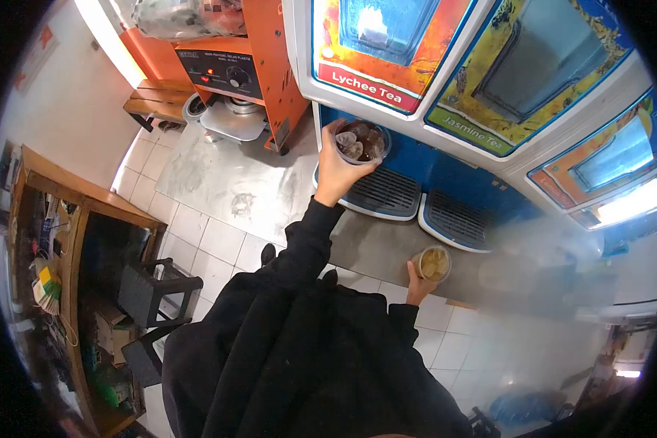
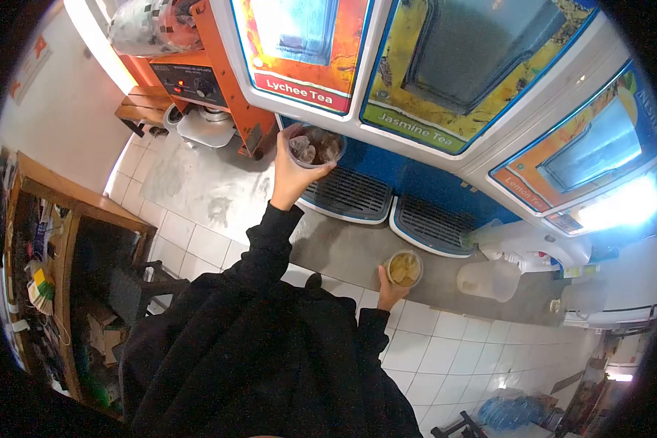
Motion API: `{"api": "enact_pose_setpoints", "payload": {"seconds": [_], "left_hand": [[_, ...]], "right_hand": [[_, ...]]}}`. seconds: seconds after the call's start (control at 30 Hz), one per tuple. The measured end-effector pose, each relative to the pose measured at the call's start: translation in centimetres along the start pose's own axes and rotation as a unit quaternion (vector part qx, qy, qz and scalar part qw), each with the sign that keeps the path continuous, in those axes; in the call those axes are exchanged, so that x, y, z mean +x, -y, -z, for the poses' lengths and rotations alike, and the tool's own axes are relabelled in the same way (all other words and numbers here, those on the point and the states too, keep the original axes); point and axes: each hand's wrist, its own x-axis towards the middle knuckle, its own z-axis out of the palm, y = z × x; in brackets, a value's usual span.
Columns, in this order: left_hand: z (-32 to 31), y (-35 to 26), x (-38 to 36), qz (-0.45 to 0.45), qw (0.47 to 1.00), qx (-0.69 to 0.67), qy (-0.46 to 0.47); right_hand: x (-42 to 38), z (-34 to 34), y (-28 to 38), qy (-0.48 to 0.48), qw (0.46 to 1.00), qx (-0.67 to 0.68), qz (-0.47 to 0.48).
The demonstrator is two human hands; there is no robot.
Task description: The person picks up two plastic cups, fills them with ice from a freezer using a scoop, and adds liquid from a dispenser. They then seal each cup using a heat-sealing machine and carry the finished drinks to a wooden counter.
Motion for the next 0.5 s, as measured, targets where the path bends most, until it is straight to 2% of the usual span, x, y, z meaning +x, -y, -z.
{"api": "enact_pose_setpoints", "payload": {"seconds": [0.1, 0.23, 0.37, 0.5], "left_hand": [[1.4, -0.5, -1.6, -0.008, 1.0, 0.015, 0.002], [4.4, 0.0, -6.5, 0.03, 0.998, 0.058, -0.018], [6.1, 4.5, -11.9, 0.07, 0.991, 0.06, -0.092], [6.8, 10.0, -14.9, 0.113, 0.981, 0.105, -0.121]], "right_hand": [[-0.1, 0.0, -0.5, -0.014, 1.0, 0.012, 0.019], [0.2, 0.1, 1.3, 0.004, 0.998, 0.03, 0.059], [0.1, 0.0, 1.2, 0.009, 0.998, 0.021, 0.062], [0.0, 0.1, -0.1, 0.003, 0.997, -0.029, 0.069]]}}
